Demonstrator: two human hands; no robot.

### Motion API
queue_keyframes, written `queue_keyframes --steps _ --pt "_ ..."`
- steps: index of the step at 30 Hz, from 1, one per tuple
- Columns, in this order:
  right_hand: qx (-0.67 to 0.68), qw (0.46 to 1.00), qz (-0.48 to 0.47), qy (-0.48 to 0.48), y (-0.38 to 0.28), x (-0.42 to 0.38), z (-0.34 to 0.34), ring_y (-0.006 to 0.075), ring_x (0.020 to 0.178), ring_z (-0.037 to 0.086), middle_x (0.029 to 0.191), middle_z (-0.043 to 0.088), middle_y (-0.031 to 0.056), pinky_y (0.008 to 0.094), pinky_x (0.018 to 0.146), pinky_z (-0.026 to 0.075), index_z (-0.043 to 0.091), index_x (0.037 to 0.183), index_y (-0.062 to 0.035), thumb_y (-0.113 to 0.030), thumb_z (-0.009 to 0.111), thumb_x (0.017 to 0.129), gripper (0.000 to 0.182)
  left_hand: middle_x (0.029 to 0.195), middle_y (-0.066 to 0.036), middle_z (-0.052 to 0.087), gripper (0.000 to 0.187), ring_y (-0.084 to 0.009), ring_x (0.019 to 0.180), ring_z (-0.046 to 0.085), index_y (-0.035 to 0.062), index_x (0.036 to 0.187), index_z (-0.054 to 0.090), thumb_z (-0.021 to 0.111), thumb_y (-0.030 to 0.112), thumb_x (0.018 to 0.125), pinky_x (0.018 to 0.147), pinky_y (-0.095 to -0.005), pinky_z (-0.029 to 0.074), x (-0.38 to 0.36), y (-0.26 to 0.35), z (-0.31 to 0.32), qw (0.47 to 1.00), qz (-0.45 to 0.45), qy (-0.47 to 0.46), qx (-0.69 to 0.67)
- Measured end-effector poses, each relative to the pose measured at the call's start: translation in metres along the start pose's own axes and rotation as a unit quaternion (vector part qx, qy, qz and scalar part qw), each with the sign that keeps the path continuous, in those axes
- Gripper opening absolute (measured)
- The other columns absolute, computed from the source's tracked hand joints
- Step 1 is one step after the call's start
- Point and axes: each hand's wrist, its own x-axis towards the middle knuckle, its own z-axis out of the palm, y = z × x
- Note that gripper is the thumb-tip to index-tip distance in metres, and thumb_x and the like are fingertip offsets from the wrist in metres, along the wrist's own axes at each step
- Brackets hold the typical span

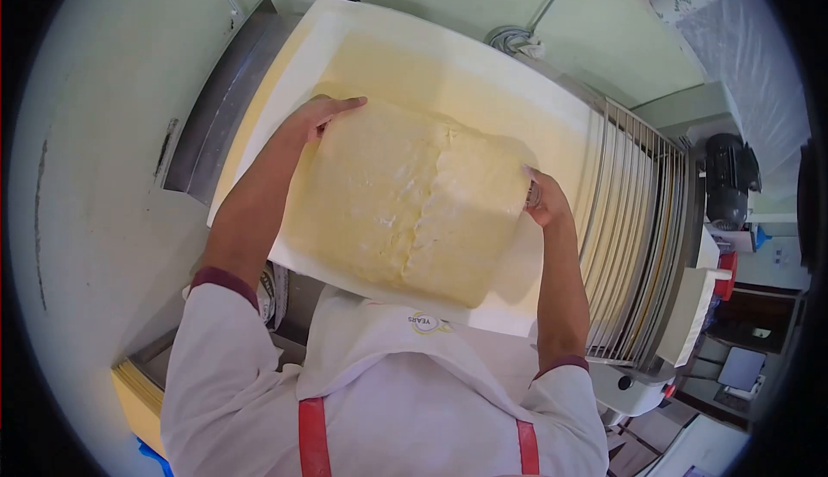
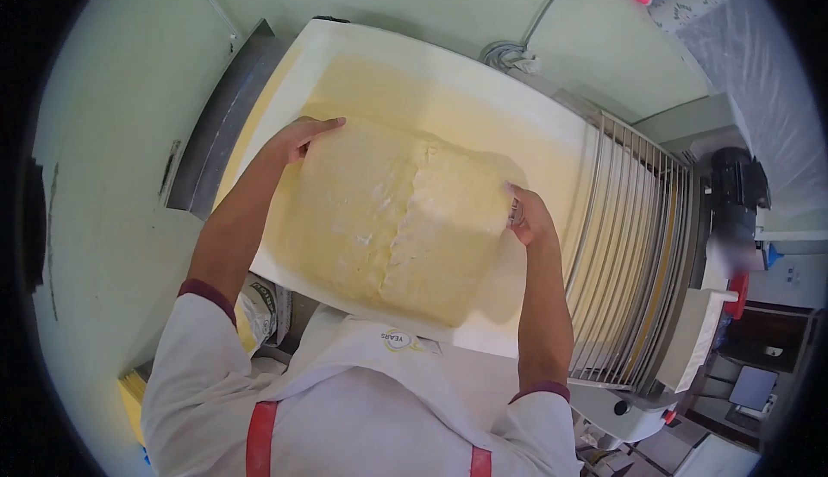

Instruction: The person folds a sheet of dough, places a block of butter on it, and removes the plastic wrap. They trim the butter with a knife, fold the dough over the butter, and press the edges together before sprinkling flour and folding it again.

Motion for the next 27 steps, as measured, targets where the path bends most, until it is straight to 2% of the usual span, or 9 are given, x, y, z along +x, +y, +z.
queue_keyframes --steps 4,6,7,9,12,13,17,23,27 --pt "-0.083 0.972 -0.220 0.018 0.027 0.000 0.019 0.0170 0.093 0.063 0.105 0.064 0.0090 0.0324 0.074 0.053 0.056 0.120 -0.0013 -0.025 0.067 0.085 0.044 0.112 -0.013 0.064 0.060 -0.0244 0.103 0.062 -0.0004 0.124 0.055 0.080 0.022 0.074 0.090 -0.0365 0.050 -0.015 -0.004 0.022 0.988 0.141 0.036 -0.056" --pt "-0.027 0.984 -0.170 0.038 0.029 -0.001 0.033 0.0158 0.096 0.062 0.104 0.065 0.0082 0.0322 0.076 0.053 0.055 0.121 -0.0023 -0.025 0.067 0.085 0.044 0.115 -0.013 0.062 0.062 -0.0244 0.103 0.062 -0.0004 0.126 0.053 0.080 0.016 0.073 0.092 -0.0367 0.049 -0.015 -0.011 0.028 0.973 0.222 0.049 -0.038" --pt "0.005 0.988 -0.142 0.053 0.032 -0.004 0.032 0.0152 0.097 0.062 0.104 0.065 0.0078 0.0321 0.077 0.053 0.055 0.121 -0.0028 -0.025 0.067 0.084 0.045 0.120 -0.014 0.060 0.065 -0.0247 0.105 0.062 -0.0015 0.129 0.049 0.079 0.013 0.073 0.091 -0.0373 0.050 -0.013 -0.013 0.025 0.973 0.226 0.017 -0.050" --pt "0.076 0.970 -0.181 -0.145 0.035 -0.009 0.010 0.0168 0.099 0.060 0.107 0.063 0.0070 0.0332 0.079 0.052 0.054 0.122 -0.0058 -0.026 0.067 0.085 0.044 0.119 -0.014 0.060 0.066 -0.0249 0.107 0.061 -0.0020 0.130 0.047 0.079 0.013 0.074 0.091 -0.0375 0.050 -0.015 0.000 0.021 0.993 0.094 -0.003 -0.068" --pt "0.482 0.731 -0.169 -0.454 0.062 0.032 0.018 0.0209 0.099 0.057 0.106 0.059 0.0064 0.0373 0.086 0.049 0.055 0.118 -0.0097 -0.034 0.061 0.091 0.038 0.118 -0.015 0.060 0.067 -0.0255 0.106 0.061 -0.0029 0.130 0.046 0.078 0.013 0.073 0.090 -0.0368 0.051 0.004 0.004 0.020 0.987 0.094 -0.055 -0.115" --pt "0.539 0.682 -0.144 -0.473 0.083 0.042 0.032 0.0213 0.101 0.055 0.108 0.058 0.0069 0.0374 0.088 0.047 0.053 0.120 -0.0093 -0.035 0.060 0.091 0.039 0.117 -0.015 0.060 0.067 -0.0255 0.106 0.061 -0.0032 0.130 0.047 0.078 0.012 0.072 0.089 -0.0366 0.051 -0.002 0.005 0.024 0.984 0.067 -0.079 -0.148" --pt "0.639 0.661 -0.119 -0.375 0.142 0.049 0.067 0.0228 0.110 0.050 0.118 0.053 0.0088 0.0378 0.094 0.042 0.048 0.126 -0.0075 -0.039 0.055 0.093 0.046 0.117 -0.013 0.061 0.065 -0.0248 0.103 0.062 -0.0034 0.128 0.049 0.077 0.007 0.070 0.089 -0.0366 0.051 0.016 0.012 0.041 0.987 0.102 -0.061 -0.106" --pt "0.685 0.671 -0.125 -0.256 0.177 -0.005 0.044 0.0251 0.122 0.042 0.132 0.046 0.0116 0.0384 0.102 0.034 0.040 0.135 -0.0048 -0.044 0.048 0.095 0.057 0.103 -0.011 0.067 0.049 -0.0218 0.094 0.065 -0.0015 0.112 0.063 0.078 0.004 0.065 0.085 -0.0360 0.051 0.065 0.133 0.165 0.963 0.136 -0.174 0.154" --pt "0.665 0.708 -0.152 -0.180 0.171 -0.051 0.005 0.0266 0.131 0.037 0.141 0.041 0.0135 0.0388 0.108 0.029 0.035 0.141 -0.0030 -0.047 0.044 0.097 0.063 0.112 -0.009 0.064 0.055 -0.0207 0.105 0.061 0.0004 0.118 0.059 0.080 0.013 0.068 0.093 -0.0351 0.047 0.094 0.183 0.293 0.811 0.263 -0.356 0.383"
